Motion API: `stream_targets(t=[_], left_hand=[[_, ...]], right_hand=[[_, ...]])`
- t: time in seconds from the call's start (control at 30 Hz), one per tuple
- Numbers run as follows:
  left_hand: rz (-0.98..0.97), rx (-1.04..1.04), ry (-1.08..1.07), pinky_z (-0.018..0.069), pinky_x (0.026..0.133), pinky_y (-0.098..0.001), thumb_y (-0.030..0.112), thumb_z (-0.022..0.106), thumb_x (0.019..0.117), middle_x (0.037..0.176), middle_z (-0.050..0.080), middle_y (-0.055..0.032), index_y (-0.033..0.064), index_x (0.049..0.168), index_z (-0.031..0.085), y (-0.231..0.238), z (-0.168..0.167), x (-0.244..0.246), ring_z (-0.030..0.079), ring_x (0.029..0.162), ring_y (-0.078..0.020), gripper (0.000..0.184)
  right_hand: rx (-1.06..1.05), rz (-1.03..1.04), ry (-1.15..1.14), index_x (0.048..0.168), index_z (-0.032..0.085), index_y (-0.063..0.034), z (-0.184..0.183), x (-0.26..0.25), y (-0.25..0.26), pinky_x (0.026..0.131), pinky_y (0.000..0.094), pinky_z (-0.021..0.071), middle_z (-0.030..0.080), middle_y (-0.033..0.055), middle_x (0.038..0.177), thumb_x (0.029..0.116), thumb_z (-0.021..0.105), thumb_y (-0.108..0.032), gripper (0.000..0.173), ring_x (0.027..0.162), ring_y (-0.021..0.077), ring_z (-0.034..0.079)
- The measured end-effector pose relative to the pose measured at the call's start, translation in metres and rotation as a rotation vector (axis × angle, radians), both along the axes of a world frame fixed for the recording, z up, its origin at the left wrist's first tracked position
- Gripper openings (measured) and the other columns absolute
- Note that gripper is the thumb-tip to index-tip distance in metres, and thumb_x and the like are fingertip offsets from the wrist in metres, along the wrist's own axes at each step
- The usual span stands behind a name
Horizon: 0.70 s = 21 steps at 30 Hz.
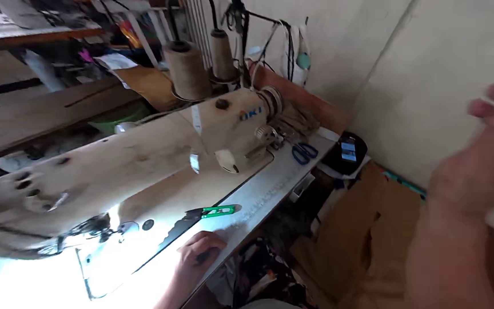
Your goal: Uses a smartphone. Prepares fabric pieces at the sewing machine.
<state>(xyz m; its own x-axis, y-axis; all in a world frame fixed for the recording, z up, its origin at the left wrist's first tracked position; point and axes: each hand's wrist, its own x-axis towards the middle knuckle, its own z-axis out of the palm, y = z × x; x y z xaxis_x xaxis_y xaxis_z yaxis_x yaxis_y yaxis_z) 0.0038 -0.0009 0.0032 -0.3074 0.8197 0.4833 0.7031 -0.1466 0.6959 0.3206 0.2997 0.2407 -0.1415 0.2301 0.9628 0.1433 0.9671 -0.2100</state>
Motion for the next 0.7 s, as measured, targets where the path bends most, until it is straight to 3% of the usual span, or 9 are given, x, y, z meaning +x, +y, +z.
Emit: stream_targets(t=[0.03, 0.1, 0.13, 0.2, 0.23, 0.3, 0.4, 0.53, 0.7], left_hand=[[0.013, -0.022, -0.031, 0.0530, 0.088, -0.0137, 0.017, 0.069, 0.0884, 0.093, 0.074, -0.0014, 0.0093, 0.088, 0.075, -0.001, 0.003, 0.002, 0.067, 0.095, 0.0006, 0.010], [0.006, -0.086, -0.125, 0.0549, 0.082, -0.0153, 0.014, 0.074, 0.0877, 0.094, 0.075, -0.0044, 0.0003, 0.098, 0.074, -0.005, 0.008, 0.004, 0.067, 0.087, 0.0014, 0.017], [-0.006, -0.124, -0.171, 0.0558, 0.078, -0.0146, 0.013, 0.076, 0.0870, 0.093, 0.075, -0.0028, -0.0020, 0.104, 0.072, -0.007, 0.012, 0.005, 0.067, 0.083, 0.0038, 0.023], [-0.016, -0.188, -0.184, 0.0562, 0.078, -0.0158, 0.017, 0.079, 0.0863, 0.091, 0.075, -0.0034, -0.0020, 0.100, 0.072, -0.009, 0.017, 0.006, 0.068, 0.082, 0.0035, 0.025], [-0.012, -0.209, -0.141, 0.0556, 0.080, -0.0173, 0.020, 0.080, 0.0860, 0.089, 0.075, -0.0061, -0.0020, 0.097, 0.072, -0.009, 0.019, 0.007, 0.068, 0.082, 0.0004, 0.026], [0.017, -0.236, -0.031, 0.0551, 0.083, -0.0241, 0.024, 0.079, 0.0870, 0.085, 0.075, -0.0109, -0.0007, 0.094, 0.074, -0.007, 0.019, 0.008, 0.070, 0.084, -0.0092, 0.026], [0.034, -0.311, 0.052, 0.0560, 0.087, -0.0369, 0.023, 0.073, 0.0938, 0.091, 0.075, -0.0157, -0.0010, 0.099, 0.074, -0.006, 0.021, 0.010, 0.072, 0.089, -0.0218, 0.024], [0.040, -0.357, 0.070, 0.0559, 0.088, -0.0394, 0.021, 0.069, 0.0981, 0.097, 0.075, -0.0165, 0.0005, 0.102, 0.074, -0.004, 0.027, 0.011, 0.071, 0.093, -0.0245, 0.021], [0.049, -0.391, 0.064, 0.0557, 0.091, -0.0431, 0.020, 0.068, 0.0991, 0.101, 0.075, -0.0171, 0.0013, 0.105, 0.075, -0.004, 0.030, 0.013, 0.072, 0.096, -0.0270, 0.021]], right_hand=[[-0.070, -0.077, -0.040, 0.137, 0.052, 0.0056, -0.010, -0.001, 0.023, 0.100, 0.0303, 0.0513, 0.058, 0.0120, 0.138, 0.1081, 0.047, -0.017, 0.037, 0.125, 0.0137, 0.058], [-0.343, -0.210, -0.103, 0.141, 0.050, 0.0083, -0.046, 0.001, 0.074, 0.097, 0.0335, 0.0524, 0.055, 0.0230, 0.142, 0.1050, 0.051, -0.016, 0.043, 0.123, 0.0220, 0.059], [-0.546, -0.261, -0.145, 0.145, 0.045, 0.0073, -0.069, 0.003, 0.097, 0.100, 0.0387, 0.0523, 0.051, 0.0257, 0.147, 0.1040, 0.053, -0.018, 0.049, 0.127, 0.0279, 0.058], [-0.902, -0.341, -0.225, 0.150, 0.037, 0.0087, -0.126, 0.006, 0.141, 0.106, 0.0559, 0.0480, 0.045, 0.0333, 0.150, 0.1010, 0.060, -0.021, 0.061, 0.133, 0.0439, 0.053], [-1.034, -0.386, -0.276, 0.151, 0.036, 0.0099, -0.156, 0.005, 0.158, 0.107, 0.0634, 0.0446, 0.045, 0.0367, 0.148, 0.0997, 0.064, -0.025, 0.068, 0.133, 0.0502, 0.050], [-1.192, -0.482, -0.383, 0.152, 0.035, 0.0093, -0.210, -0.001, 0.184, 0.109, 0.0698, 0.0392, 0.047, 0.0385, 0.146, 0.0961, 0.070, -0.035, 0.079, 0.135, 0.0542, 0.048], [-1.294, -0.626, -0.515, 0.153, 0.034, 0.0093, -0.253, -0.017, 0.199, 0.109, 0.0696, 0.0386, 0.043, 0.0401, 0.147, 0.0902, 0.078, -0.039, 0.091, 0.136, 0.0551, 0.046], [-1.291, -0.708, -0.569, 0.157, 0.026, 0.0074, -0.280, -0.035, 0.221, 0.114, 0.0635, 0.0364, 0.037, 0.0376, 0.154, 0.0881, 0.080, -0.042, 0.101, 0.141, 0.0517, 0.042], [-1.314, -0.803, -0.753, 0.160, 0.021, 0.0054, -0.298, -0.044, 0.244, 0.112, 0.0667, 0.0360, 0.032, 0.0403, 0.155, 0.0890, 0.074, -0.054, 0.107, 0.142, 0.0561, 0.037]])
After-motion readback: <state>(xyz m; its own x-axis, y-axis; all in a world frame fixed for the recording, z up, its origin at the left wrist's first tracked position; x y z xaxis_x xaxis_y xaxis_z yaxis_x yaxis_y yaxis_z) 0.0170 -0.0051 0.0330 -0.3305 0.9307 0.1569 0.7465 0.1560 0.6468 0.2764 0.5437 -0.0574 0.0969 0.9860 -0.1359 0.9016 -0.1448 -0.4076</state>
